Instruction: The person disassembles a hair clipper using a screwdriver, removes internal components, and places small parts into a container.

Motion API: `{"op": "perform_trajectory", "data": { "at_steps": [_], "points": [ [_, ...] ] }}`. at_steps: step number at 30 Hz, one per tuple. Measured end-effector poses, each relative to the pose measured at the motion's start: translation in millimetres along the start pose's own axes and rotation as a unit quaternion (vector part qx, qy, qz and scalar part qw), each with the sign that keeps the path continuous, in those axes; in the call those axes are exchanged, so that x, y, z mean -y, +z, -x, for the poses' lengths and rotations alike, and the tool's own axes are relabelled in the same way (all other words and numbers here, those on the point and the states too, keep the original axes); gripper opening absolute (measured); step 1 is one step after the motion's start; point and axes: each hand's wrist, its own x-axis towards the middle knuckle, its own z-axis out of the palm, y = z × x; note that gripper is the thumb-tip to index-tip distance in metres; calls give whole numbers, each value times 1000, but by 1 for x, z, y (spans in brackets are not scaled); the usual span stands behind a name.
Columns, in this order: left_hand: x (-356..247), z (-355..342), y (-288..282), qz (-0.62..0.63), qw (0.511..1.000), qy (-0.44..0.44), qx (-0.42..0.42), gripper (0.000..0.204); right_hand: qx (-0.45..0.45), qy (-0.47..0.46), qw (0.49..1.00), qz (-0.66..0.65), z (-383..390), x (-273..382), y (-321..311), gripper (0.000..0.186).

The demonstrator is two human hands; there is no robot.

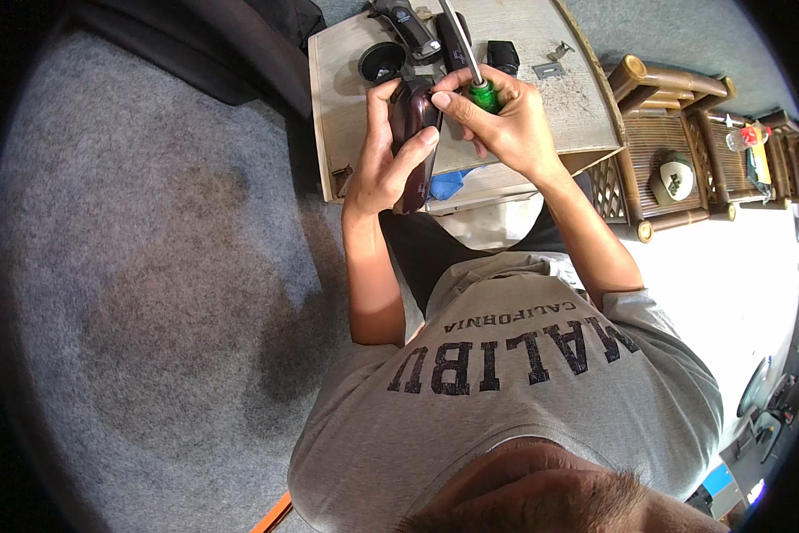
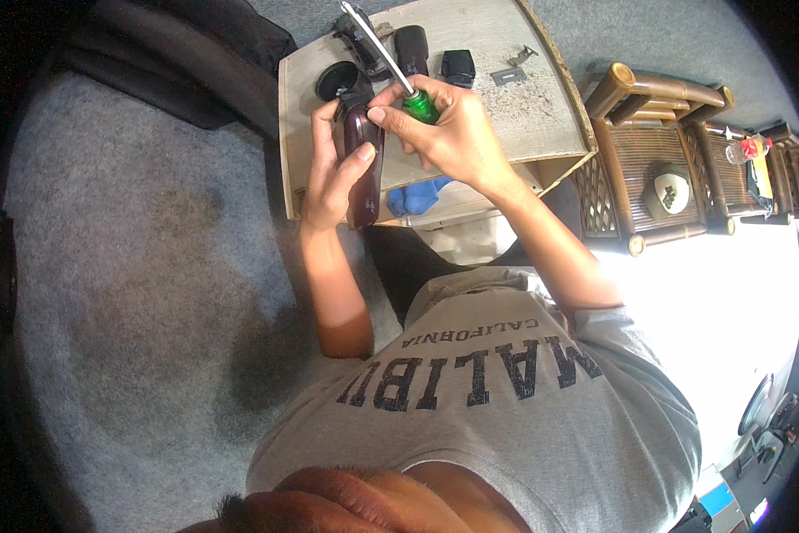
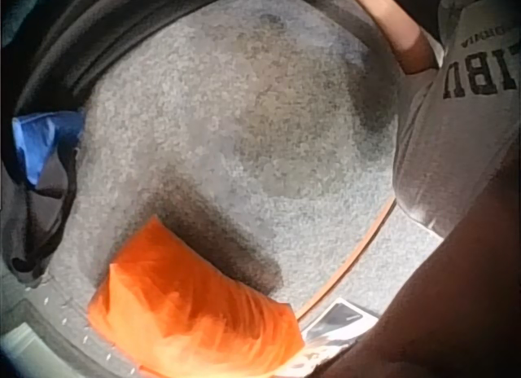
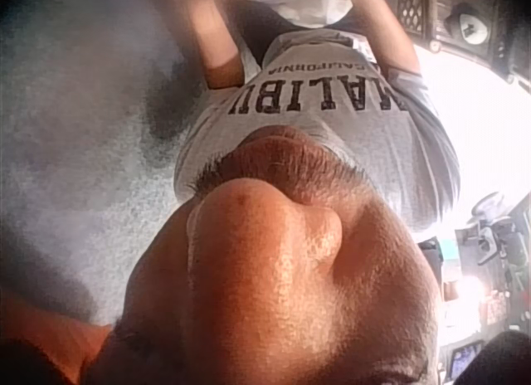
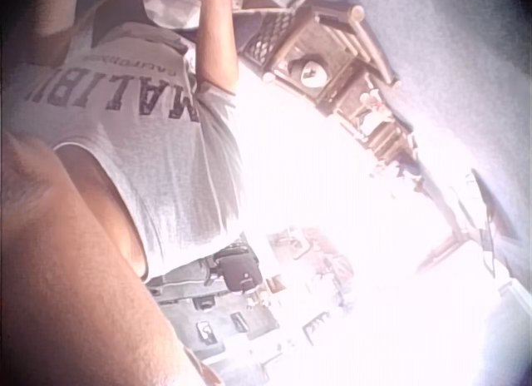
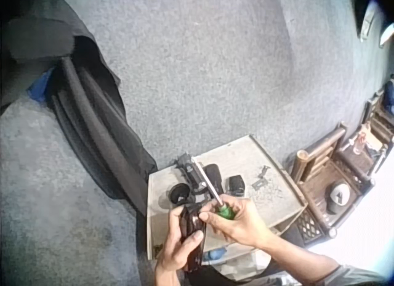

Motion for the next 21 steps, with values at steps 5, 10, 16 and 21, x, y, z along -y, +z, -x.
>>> {"op": "perform_trajectory", "data": {
  "at_steps": [5,10,16,21],
  "points": [
    [0,-1,2,-20,1000,7,-12,58,-4,-5,1000,-17,-1,-2,-1,19],
    [-2,0,3,-42,999,7,-11,58,20,-2,999,-50,-4,-1,-7,18],
    [6,2,-3,-48,999,14,-6,60,85,55,989,-104,-5,3,-17,19],
    [5,2,-3,-3,1000,-2,12,54,126,94,978,-139,-5,8,-18,23]
  ]
}}
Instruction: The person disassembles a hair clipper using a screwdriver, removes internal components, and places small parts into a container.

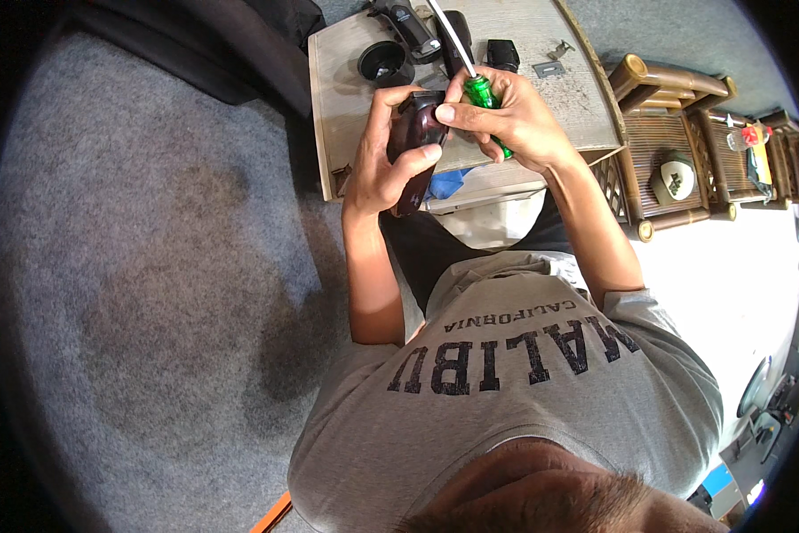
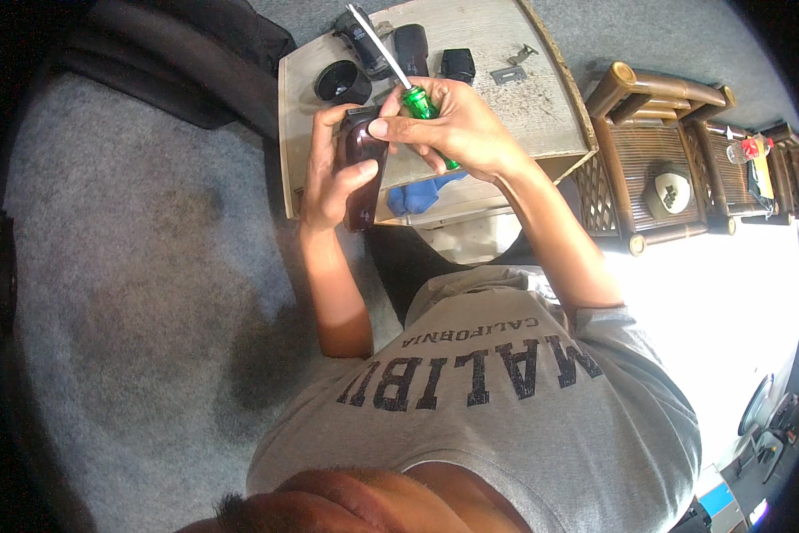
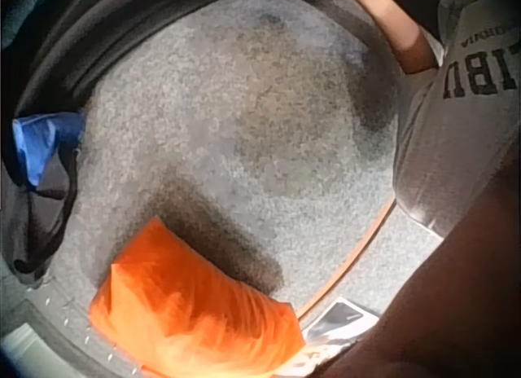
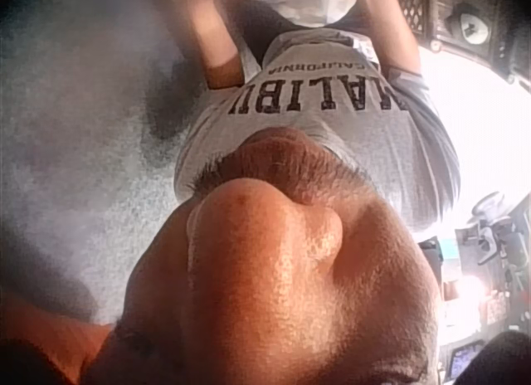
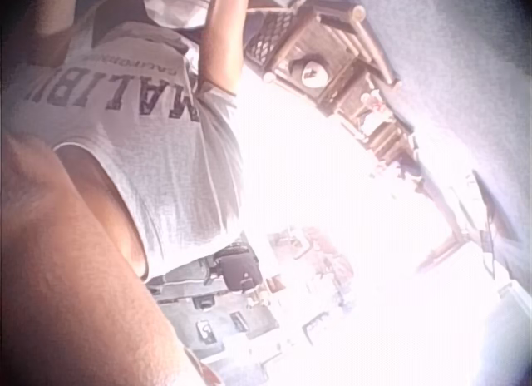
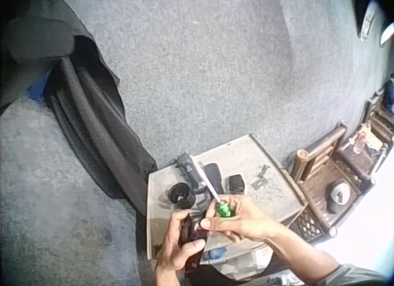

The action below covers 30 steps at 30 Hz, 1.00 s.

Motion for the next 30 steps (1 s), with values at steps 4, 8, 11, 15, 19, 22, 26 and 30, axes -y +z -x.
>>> {"op": "perform_trajectory", "data": {
  "at_steps": [4,8,11,15,19,22,26,30],
  "points": [
    [-9,0,7,14,999,-32,-40,37,18,10,999,34,-2,1,2,24],
    [-6,1,7,25,996,-49,-65,24,34,10,998,47,-2,1,4,25],
    [-15,0,15,52,993,-66,-81,23,25,7,998,57,-2,-2,3,25],
    [-16,-1,19,37,994,-44,-97,22,27,-5,997,79,-3,-4,3,25],
    [-19,-5,15,49,992,-65,-93,16,27,-7,997,70,-1,-3,5,23],
    [-21,-8,13,58,990,-88,-96,13,29,-5,996,83,0,-8,6,24],
    [-16,-11,6,92,988,-81,-98,13,11,-49,996,67,13,-15,-5,34],
    [-12,-11,7,80,986,-86,-115,17,17,-36,989,140,57,5,-7,30]
  ]
}}
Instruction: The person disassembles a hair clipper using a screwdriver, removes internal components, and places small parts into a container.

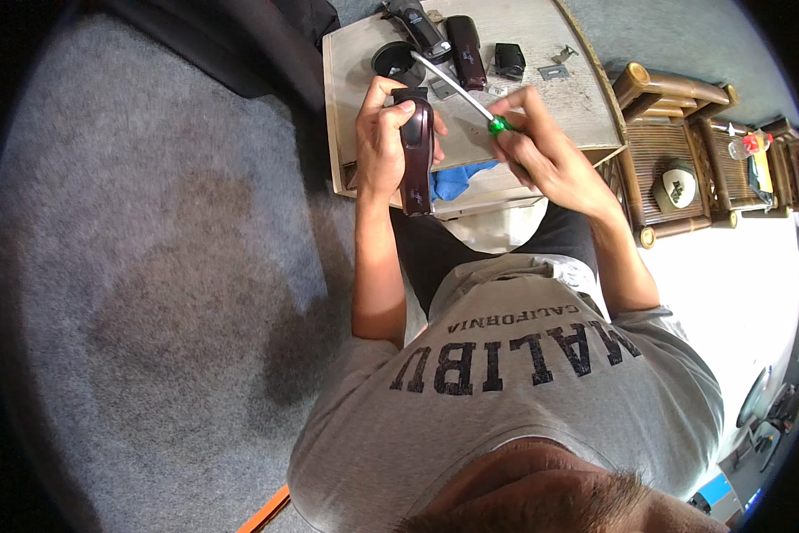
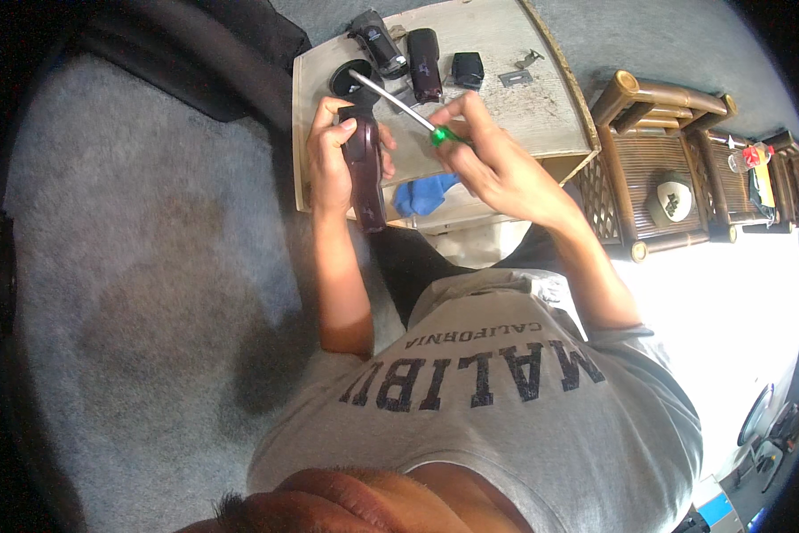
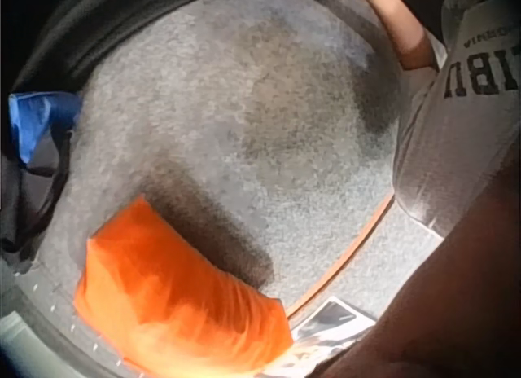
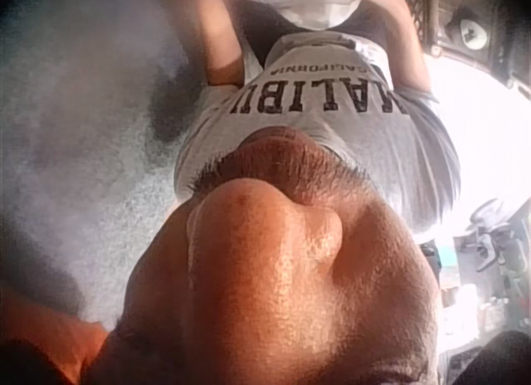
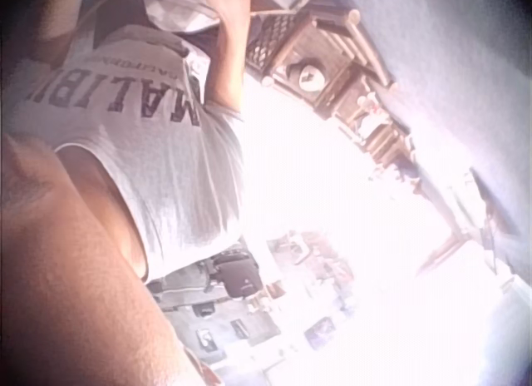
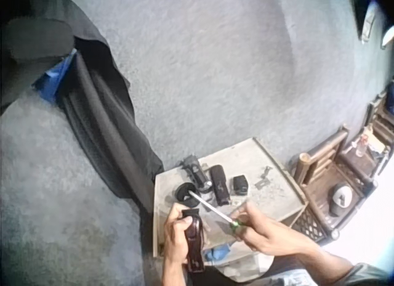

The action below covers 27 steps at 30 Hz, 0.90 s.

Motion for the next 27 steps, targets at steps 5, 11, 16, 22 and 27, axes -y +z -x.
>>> {"op": "perform_trajectory", "data": {
  "at_steps": [5,11,16,22,27],
  "points": [
    [3,3,1,7,1000,20,0,18,-55,-14,965,257,34,32,-3,30],
    [5,4,1,35,999,-2,-18,21,-54,-64,945,316,40,38,2,29],
    [4,4,2,28,1000,8,-11,21,-87,-91,937,325,36,31,4,30],
    [3,6,1,-12,1000,7,-8,26,-69,-61,941,327,34,34,4,29],
    [1,6,2,-19,1000,3,-6,26,-76,-71,934,342,33,31,4,28]
  ]
}}
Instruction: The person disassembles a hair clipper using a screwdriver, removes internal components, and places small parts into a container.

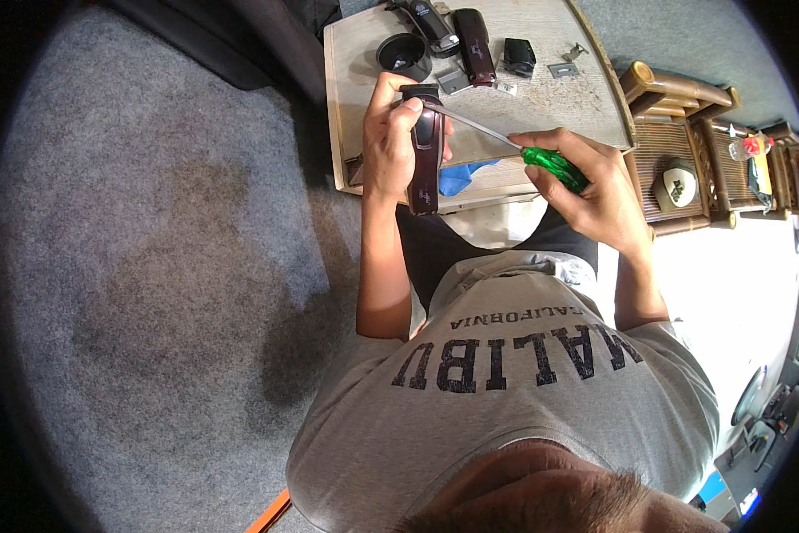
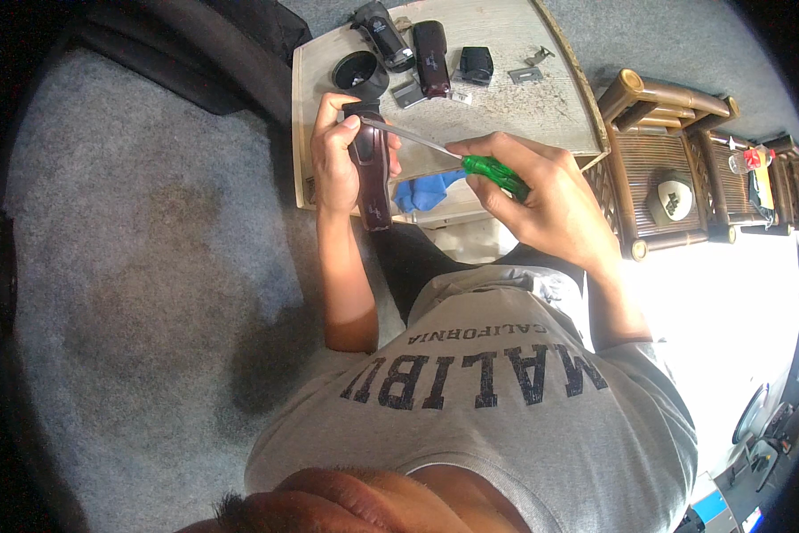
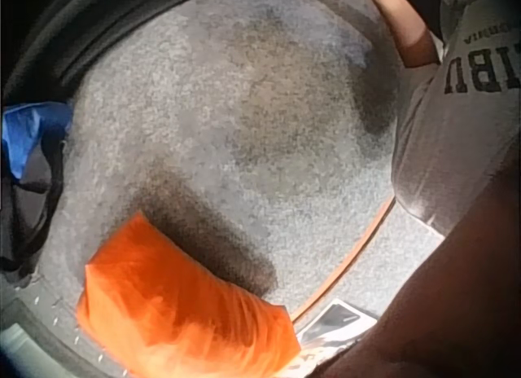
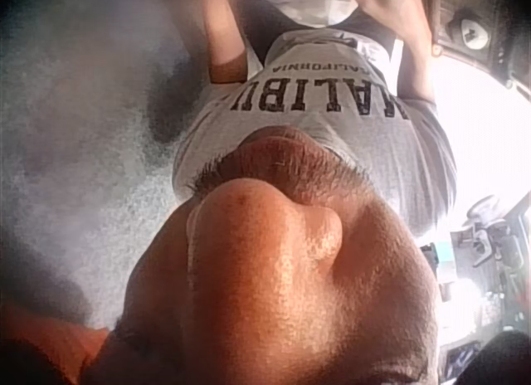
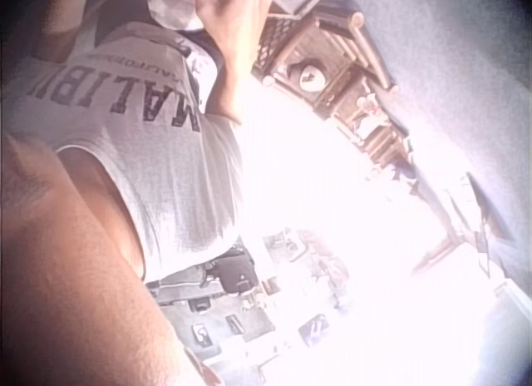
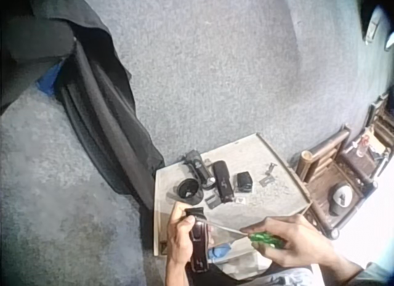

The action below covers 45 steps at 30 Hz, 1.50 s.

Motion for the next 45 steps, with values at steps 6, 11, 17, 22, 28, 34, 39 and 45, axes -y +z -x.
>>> {"op": "perform_trajectory", "data": {
  "at_steps": [6,11,17,22,28,34,39,45],
  "points": [
    [1,0,0,-5,1000,2,1,28,-1,5,1000,6,0,5,-1,28],
    [-1,5,4,-45,999,6,-13,28,-8,-16,1000,-3,3,6,-4,29],
    [3,12,12,-145,984,94,-44,22,25,24,997,-67,12,3,-13,31],
    [-8,17,22,-289,939,169,-81,20,99,214,958,-163,14,18,-30,31],
    [-12,19,24,-369,913,163,-66,28,19,116,983,-140,25,3,-10,28],
    [-19,21,26,-426,887,171,-53,40,-28,87,995,44,25,1,-8,28],
    [-16,19,28,-433,885,159,-56,38,-46,43,983,170,27,3,-8,29],
    [-17,19,32,-466,870,154,-43,40,-1,99,991,89,27,-3,-10,30]
  ]
}}
